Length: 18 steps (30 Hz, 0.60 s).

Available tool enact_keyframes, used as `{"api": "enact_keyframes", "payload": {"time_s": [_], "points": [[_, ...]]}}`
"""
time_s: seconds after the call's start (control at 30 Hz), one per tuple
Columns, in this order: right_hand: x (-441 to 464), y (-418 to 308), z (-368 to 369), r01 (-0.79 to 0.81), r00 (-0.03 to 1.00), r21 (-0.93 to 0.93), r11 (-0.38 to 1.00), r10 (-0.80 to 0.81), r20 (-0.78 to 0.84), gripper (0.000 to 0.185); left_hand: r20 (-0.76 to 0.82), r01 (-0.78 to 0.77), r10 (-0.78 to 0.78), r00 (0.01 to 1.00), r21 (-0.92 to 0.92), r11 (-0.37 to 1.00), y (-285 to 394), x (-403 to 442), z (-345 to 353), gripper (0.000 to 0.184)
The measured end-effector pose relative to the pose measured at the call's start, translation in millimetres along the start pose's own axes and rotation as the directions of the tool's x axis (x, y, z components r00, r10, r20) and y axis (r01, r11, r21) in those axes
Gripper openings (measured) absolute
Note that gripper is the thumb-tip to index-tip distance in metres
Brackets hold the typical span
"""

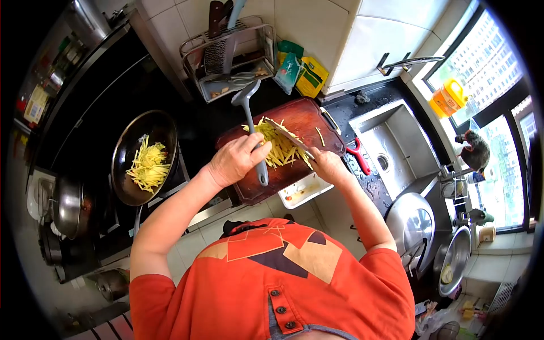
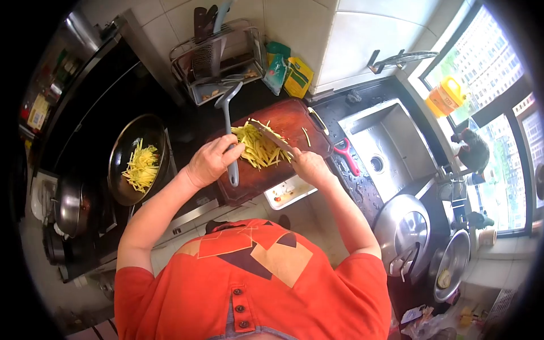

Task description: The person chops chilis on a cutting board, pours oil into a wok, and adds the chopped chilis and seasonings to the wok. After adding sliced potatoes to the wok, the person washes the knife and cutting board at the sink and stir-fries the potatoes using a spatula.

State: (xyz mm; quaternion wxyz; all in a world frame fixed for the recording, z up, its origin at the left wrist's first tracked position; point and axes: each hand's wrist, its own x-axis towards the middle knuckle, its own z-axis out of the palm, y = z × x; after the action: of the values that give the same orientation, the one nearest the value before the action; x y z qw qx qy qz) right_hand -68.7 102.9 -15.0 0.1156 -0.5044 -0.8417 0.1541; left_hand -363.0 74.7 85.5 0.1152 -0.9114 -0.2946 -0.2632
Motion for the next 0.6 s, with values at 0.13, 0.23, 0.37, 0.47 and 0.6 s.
{"api": "enact_keyframes", "payload": {"time_s": [0.13, 0.23, 0.37, 0.47, 0.6], "points": [[-29.3, 1.9, -21.5, -0.159, 0.981, -0.003, 0.987, 0.158, -0.110, 0.021, -0.029, -0.029, 0.027, 0.999, -0.079, 0.996, -12.2, 15.0, 8.3, 0.041], [-39.0, 13.9, -27.6, -0.291, 0.957, -0.153, 0.945, 0.286, -0.056, 0.016, 0.015, -0.078, 0.081, 0.997, -0.159, 0.984, -15.2, 29.5, 25.6, 0.038], [-54.9, 5.4, -7.7, -0.284, 0.958, -0.181, 0.942, 0.286, -0.016, 0.012, -0.024, -0.101, 0.098, 0.995, -0.249, 0.963, -11.5, 54.1, 69.2, 0.034], [-55.8, -26.9, 10.6, -0.199, 0.980, -0.107, 0.974, 0.195, -0.041, 0.015, 0.067, -0.040, 0.064, 0.996, -0.308, 0.951, 0.6, 78.3, 91.3, 0.032], [-43.9, -55.4, 27.3, -0.228, 0.971, 0.000, 0.974, 0.228, -0.069, 0.015, 0.147, -0.036, 0.075, 0.986, -0.253, 0.967, 18.6, 106.8, 134.4, 0.023]]}}
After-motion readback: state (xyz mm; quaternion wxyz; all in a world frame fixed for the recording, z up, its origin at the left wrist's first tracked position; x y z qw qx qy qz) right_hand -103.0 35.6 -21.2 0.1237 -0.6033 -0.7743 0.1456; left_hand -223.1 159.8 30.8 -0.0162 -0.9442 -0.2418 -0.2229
